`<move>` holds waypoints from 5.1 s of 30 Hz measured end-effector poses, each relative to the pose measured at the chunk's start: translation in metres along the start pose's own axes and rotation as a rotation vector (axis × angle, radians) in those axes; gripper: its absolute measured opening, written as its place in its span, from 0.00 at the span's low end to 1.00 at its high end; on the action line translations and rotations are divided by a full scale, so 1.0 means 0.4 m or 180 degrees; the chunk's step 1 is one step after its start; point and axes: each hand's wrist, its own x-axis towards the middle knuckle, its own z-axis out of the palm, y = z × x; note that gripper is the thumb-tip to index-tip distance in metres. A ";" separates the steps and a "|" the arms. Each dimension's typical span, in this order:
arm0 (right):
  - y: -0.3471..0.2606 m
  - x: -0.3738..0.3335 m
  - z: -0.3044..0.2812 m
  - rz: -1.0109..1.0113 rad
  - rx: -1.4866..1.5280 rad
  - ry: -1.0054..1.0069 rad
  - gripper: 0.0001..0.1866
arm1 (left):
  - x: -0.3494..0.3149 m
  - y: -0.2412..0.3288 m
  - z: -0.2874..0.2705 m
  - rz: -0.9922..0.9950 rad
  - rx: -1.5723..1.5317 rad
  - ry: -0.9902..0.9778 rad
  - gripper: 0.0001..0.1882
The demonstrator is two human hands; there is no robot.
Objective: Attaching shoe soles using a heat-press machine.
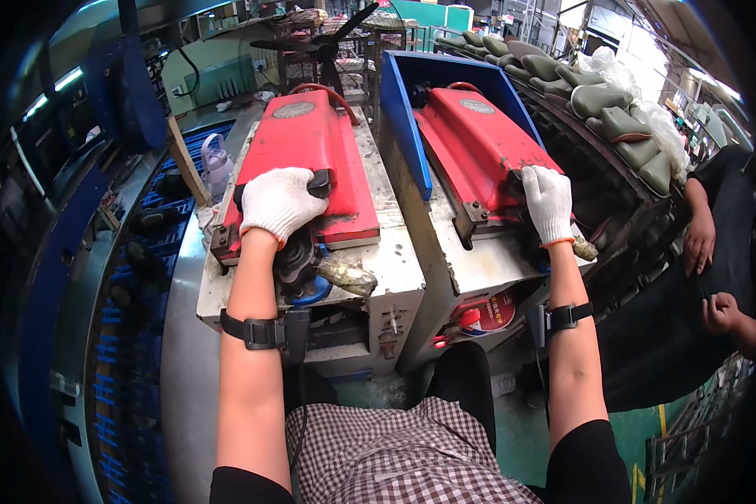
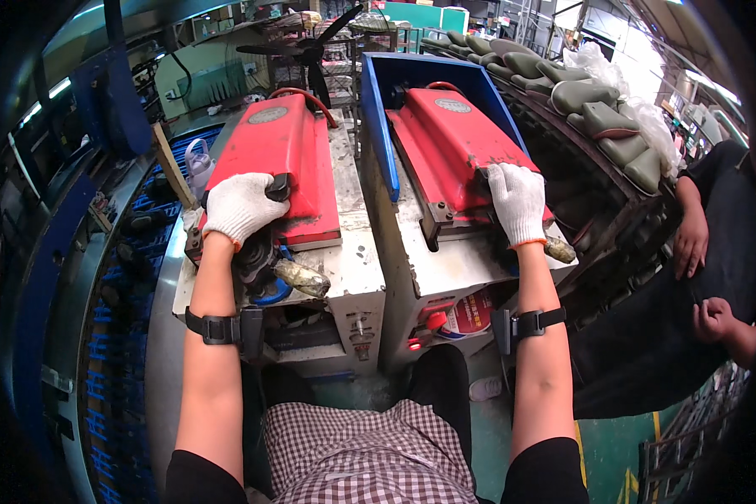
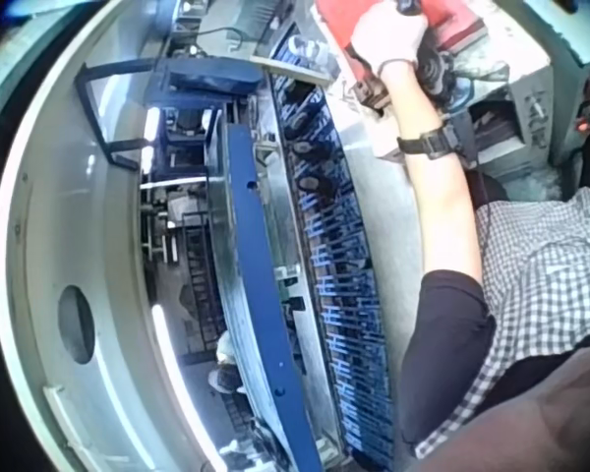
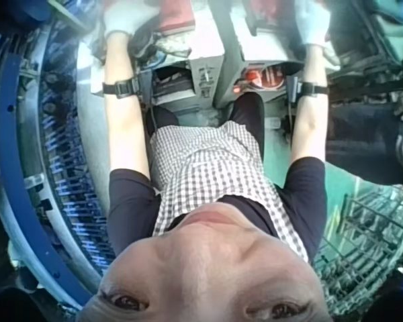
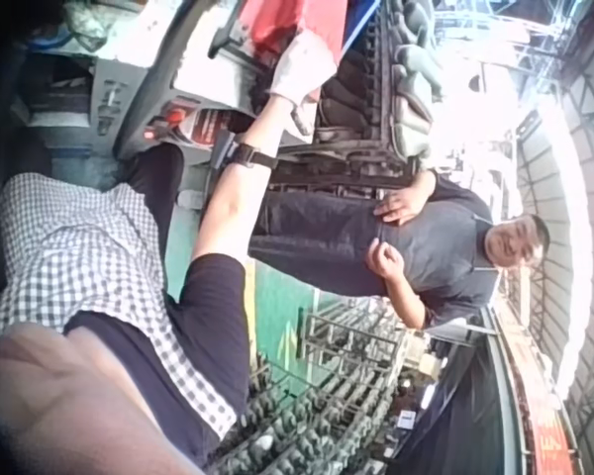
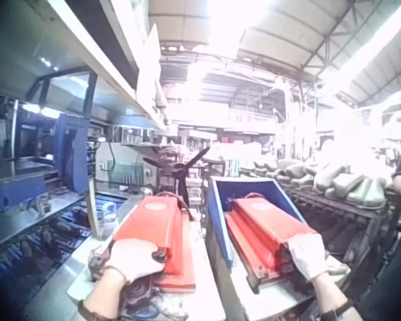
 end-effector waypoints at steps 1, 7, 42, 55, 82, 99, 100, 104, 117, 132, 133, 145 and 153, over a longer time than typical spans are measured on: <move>0.001 -0.002 -0.001 0.0015 -0.0041 -0.0043 0.16 | 0.002 0.003 0.003 0.0000 -0.0026 -0.0020 0.22; 0.003 -0.003 -0.003 -0.0019 -0.0027 0.0038 0.16 | 0.005 0.004 0.011 0.0071 -0.0014 0.0037 0.21; 0.009 -0.005 0.005 -0.0022 0.0000 0.0036 0.17 | -0.011 -0.010 -0.025 0.0211 -0.0232 -0.0218 0.23; -0.547 -0.119 0.003 -0.0492 0.1951 -0.0123 0.15 | 0.023 -0.058 -0.075 0.0418 -0.1164 -0.1432 0.26; -0.738 0.086 0.066 -0.0682 0.2927 -0.1445 0.24 | 0.161 -0.149 -0.248 0.1629 -0.0061 0.1794 0.30; -0.741 0.293 0.289 0.2449 0.4730 -0.2643 0.37 | -0.065 -0.203 -0.193 0.0825 -0.3012 0.1974 0.35; -0.712 0.271 0.254 0.2926 0.5185 -0.2612 0.35 | -0.115 -0.178 -0.165 0.0318 -0.4249 0.1823 0.35; -0.762 0.156 0.089 0.1850 0.6647 -0.2340 0.38 | -0.252 -0.197 -0.084 -0.2062 -0.6739 0.0573 0.29; -0.783 -0.059 -0.010 0.0068 0.3800 -0.1494 0.40 | -0.636 -0.381 -0.132 -0.2782 -0.7069 0.1710 0.24; -0.725 -0.177 0.089 -0.0488 0.1605 -0.0667 0.19 | -0.721 -1.200 0.188 -0.5033 -0.0958 0.1199 0.56; -0.731 -0.182 0.090 -0.0457 0.1677 -0.0688 0.18 | -0.732 -1.208 0.190 -0.4997 -0.1089 0.1284 0.54; -0.626 -0.211 0.112 -0.0570 0.1324 -0.0611 0.17 | -1.309 -1.024 -0.150 -0.5988 0.2148 0.1483 0.42; -0.639 -0.218 0.125 -0.0511 0.1381 -0.0649 0.16 | -1.674 -1.107 -0.083 -0.5837 -0.2081 0.3905 0.55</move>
